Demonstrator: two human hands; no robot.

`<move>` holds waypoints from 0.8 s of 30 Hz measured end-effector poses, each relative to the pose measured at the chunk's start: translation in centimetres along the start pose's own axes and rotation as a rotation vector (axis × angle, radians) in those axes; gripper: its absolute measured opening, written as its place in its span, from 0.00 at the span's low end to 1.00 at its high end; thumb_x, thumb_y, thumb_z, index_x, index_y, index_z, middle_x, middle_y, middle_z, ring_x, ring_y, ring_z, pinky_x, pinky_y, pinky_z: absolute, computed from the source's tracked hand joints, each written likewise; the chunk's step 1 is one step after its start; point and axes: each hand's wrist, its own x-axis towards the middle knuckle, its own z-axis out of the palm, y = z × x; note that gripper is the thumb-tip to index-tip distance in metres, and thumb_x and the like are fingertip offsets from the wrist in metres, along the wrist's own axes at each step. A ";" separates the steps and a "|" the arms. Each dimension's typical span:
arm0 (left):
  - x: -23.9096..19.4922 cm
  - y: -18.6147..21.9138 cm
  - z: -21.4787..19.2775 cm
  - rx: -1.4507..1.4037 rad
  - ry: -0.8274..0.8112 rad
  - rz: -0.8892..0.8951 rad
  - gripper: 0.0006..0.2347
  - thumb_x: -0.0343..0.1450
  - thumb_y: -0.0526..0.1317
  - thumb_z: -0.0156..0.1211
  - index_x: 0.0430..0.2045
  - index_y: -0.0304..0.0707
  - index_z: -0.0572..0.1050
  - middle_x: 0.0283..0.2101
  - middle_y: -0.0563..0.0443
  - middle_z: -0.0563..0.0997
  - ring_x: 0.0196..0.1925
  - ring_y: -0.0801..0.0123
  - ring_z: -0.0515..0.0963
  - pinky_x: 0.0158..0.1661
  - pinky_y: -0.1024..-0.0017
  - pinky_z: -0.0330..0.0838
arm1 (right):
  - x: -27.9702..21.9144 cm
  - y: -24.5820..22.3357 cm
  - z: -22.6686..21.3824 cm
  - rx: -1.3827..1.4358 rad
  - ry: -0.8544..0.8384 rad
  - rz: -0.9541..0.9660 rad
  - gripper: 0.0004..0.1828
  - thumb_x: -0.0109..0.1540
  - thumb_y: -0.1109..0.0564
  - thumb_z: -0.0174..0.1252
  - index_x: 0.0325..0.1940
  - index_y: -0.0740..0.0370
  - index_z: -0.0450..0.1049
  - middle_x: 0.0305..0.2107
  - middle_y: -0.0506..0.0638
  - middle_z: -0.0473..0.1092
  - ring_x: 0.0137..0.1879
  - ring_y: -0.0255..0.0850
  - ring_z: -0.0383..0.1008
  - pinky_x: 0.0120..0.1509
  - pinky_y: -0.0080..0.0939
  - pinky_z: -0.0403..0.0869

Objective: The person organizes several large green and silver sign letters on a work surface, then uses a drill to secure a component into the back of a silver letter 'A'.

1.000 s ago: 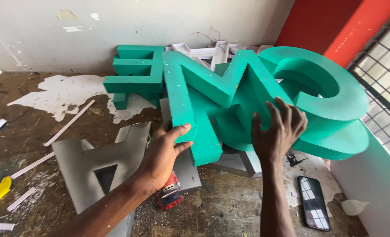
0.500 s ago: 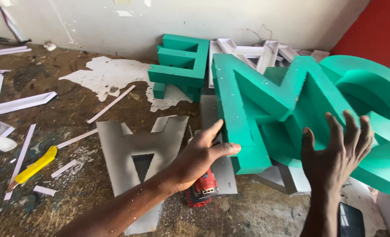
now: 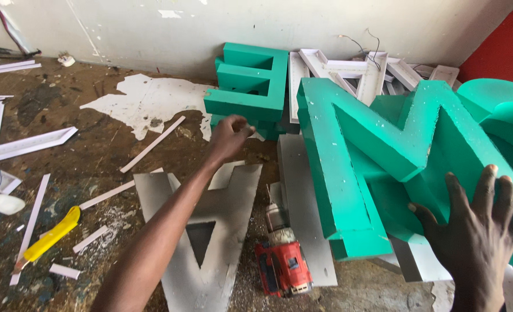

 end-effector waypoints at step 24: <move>10.2 0.4 -1.5 -1.448 0.365 -0.310 0.15 0.63 0.43 0.73 0.43 0.49 0.80 0.38 0.48 0.88 0.35 0.58 0.87 0.28 0.64 0.79 | 1.5 -0.7 -1.6 0.152 -0.090 0.091 0.35 0.70 0.26 0.60 0.73 0.47 0.83 0.87 0.69 0.70 0.88 0.66 0.66 0.80 0.65 0.61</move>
